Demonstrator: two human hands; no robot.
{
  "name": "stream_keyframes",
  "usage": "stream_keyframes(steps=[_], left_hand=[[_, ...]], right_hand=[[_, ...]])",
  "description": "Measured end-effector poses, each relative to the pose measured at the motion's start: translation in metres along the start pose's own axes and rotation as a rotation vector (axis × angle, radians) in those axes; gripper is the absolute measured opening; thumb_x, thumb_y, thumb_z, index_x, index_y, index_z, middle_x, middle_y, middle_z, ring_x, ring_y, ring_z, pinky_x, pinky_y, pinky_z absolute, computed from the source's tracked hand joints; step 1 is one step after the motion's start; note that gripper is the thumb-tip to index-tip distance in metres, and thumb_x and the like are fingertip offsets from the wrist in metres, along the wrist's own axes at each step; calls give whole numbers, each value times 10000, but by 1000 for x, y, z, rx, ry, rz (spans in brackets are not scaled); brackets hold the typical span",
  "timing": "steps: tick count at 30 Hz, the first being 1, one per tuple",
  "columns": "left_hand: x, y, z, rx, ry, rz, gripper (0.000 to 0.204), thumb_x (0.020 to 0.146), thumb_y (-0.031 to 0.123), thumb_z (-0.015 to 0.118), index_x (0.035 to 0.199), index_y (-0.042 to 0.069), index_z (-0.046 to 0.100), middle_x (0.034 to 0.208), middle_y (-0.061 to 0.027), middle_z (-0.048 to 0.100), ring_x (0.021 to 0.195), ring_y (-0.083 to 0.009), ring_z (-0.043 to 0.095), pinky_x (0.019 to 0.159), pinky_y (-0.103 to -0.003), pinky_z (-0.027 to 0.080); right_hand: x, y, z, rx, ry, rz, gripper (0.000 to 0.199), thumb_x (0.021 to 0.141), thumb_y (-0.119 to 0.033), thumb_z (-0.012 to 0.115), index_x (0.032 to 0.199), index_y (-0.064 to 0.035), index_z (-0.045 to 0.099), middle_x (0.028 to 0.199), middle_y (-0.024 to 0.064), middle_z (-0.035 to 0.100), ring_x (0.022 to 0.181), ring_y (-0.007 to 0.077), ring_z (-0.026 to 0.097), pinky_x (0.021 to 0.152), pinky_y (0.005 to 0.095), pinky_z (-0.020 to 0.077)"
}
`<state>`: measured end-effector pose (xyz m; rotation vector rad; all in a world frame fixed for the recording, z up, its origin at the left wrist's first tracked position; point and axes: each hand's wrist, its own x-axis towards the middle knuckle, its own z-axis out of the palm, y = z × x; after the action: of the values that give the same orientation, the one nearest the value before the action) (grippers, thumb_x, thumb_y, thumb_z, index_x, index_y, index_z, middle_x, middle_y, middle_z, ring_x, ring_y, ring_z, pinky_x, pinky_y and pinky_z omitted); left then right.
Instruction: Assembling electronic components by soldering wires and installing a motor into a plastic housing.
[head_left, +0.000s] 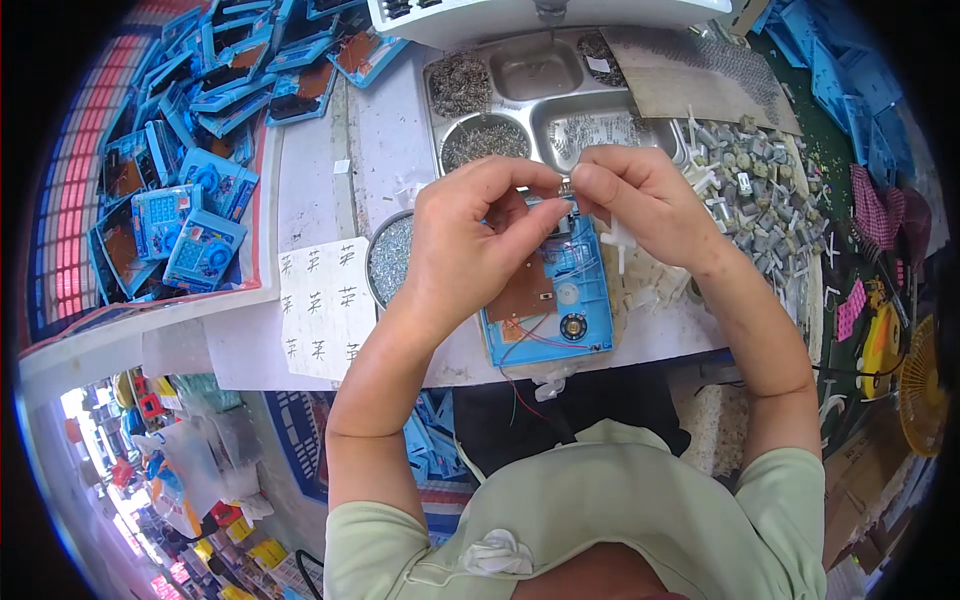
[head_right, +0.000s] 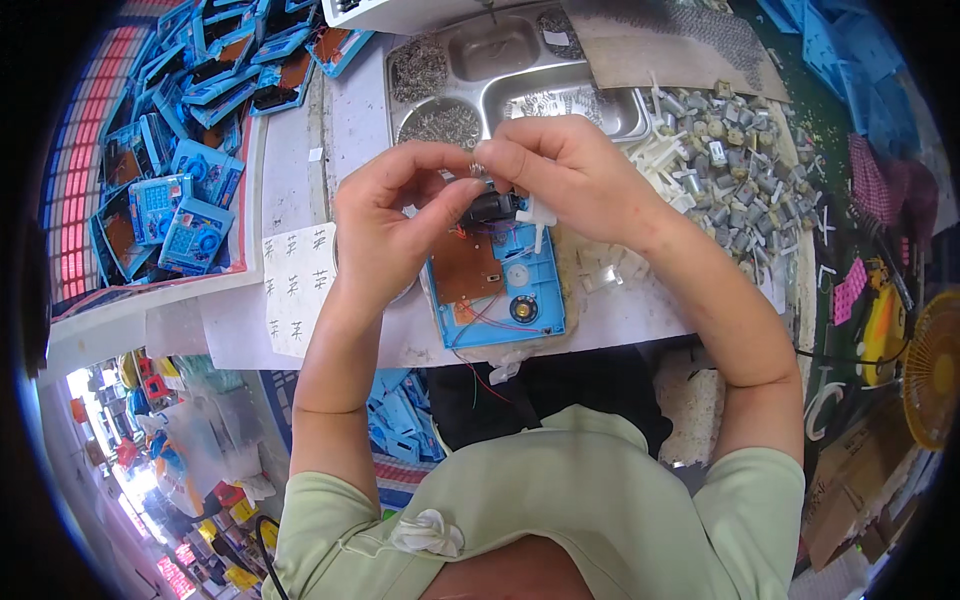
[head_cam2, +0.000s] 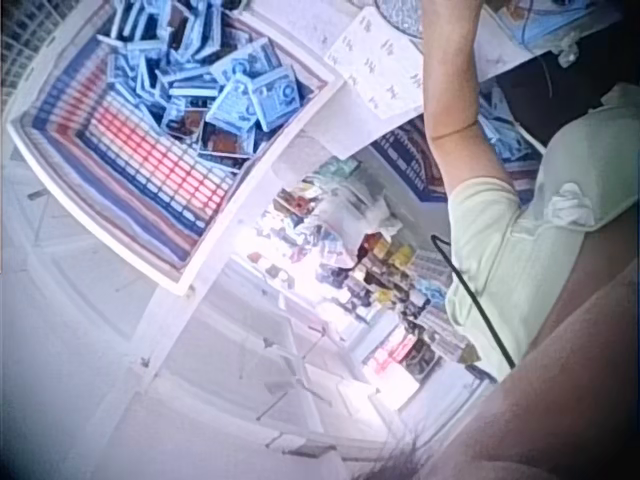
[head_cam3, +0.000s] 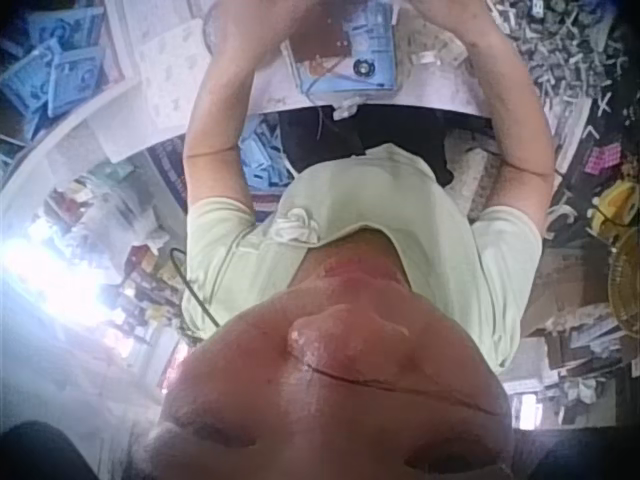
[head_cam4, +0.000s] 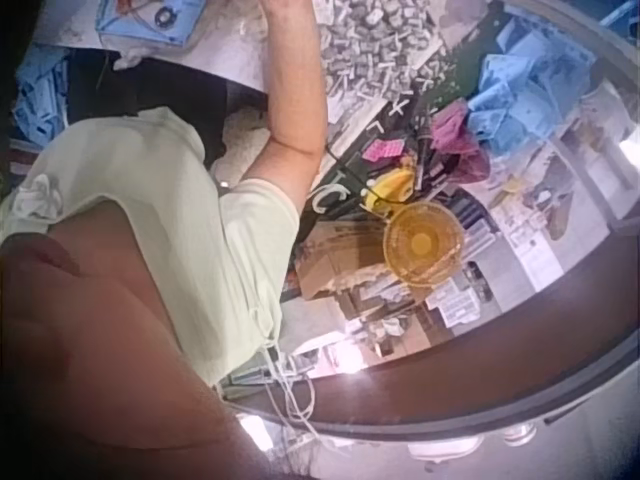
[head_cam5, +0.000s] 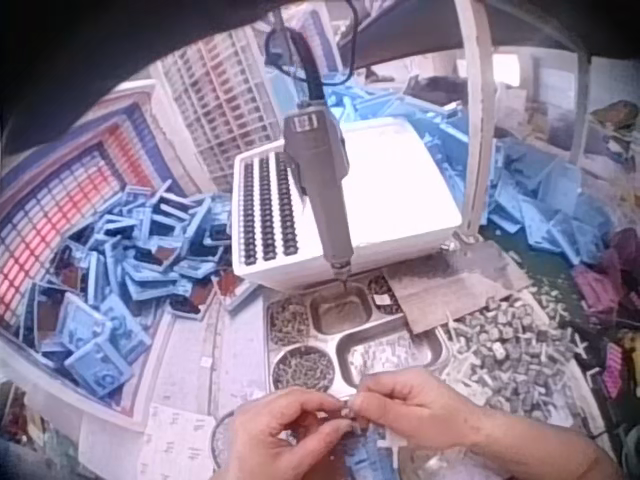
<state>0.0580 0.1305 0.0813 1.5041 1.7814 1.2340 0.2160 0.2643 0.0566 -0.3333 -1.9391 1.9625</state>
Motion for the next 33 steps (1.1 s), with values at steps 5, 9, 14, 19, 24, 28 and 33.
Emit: stream_keyframes(steps=[5, 9, 14, 19, 24, 28, 33], left_hand=[[4, -3, 9, -94, 73, 3, 155, 814, 77, 760, 944, 9, 709, 758, -36, 666, 609, -71, 601, 559, -217, 479], [6, -2, 10, -180, 25, -88, 143, 834, 86, 752, 941, 1, 707, 743, -32, 675, 621, -59, 608, 569, -207, 487], [8, -5, 12, -280, -42, -147, 143, 864, 96, 734, 961, -3, 699, 746, -7, 672, 651, -37, 596, 586, -200, 483], [11, -4, 14, -380, -96, -176, 142, 893, 105, 713, 978, -5, 688, 772, 4, 666, 652, -34, 577, 582, -194, 466], [12, -4, 14, -493, -142, -263, 141, 917, 124, 695, 965, -6, 671, 760, 0, 649, 610, -28, 536, 527, -186, 415], [14, -10, 14, -634, -204, -283, 153, 953, 154, 648, 953, 1, 646, 769, -23, 639, 570, -42, 508, 491, -191, 387], [16, -11, 16, -815, -226, -372, 223, 999, 213, 551, 914, 10, 586, 735, -57, 578, 522, -91, 465, 445, -206, 348]], right_hand=[[1, 2, -3, -22, 11, 13, 364, 1000, -285, 547, 786, -2, 626, 714, -20, 538, 697, 58, 482, 625, 245, 398], [0, 2, -5, -88, 59, 7, 372, 995, -288, 555, 772, 5, 610, 676, -28, 507, 666, 59, 457, 597, 253, 383], [-4, 8, -8, -180, 111, -68, 365, 984, -277, 574, 757, 9, 580, 637, -11, 461, 633, 70, 409, 559, 269, 352], [-7, 6, -11, -199, 140, -118, 360, 977, -267, 587, 747, 10, 572, 625, 12, 441, 611, 82, 391, 539, 278, 341], [-7, 11, -11, -198, 176, -183, 348, 973, -256, 599, 749, 10, 575, 624, 25, 445, 610, 91, 402, 536, 282, 349], [-8, 13, -9, -182, 203, -209, 311, 968, -231, 606, 773, 10, 584, 621, 30, 448, 603, 93, 403, 530, 279, 356], [-7, 13, -6, -251, 230, -233, 263, 966, -205, 607, 808, 5, 590, 615, 45, 473, 586, 102, 430, 525, 276, 372]])
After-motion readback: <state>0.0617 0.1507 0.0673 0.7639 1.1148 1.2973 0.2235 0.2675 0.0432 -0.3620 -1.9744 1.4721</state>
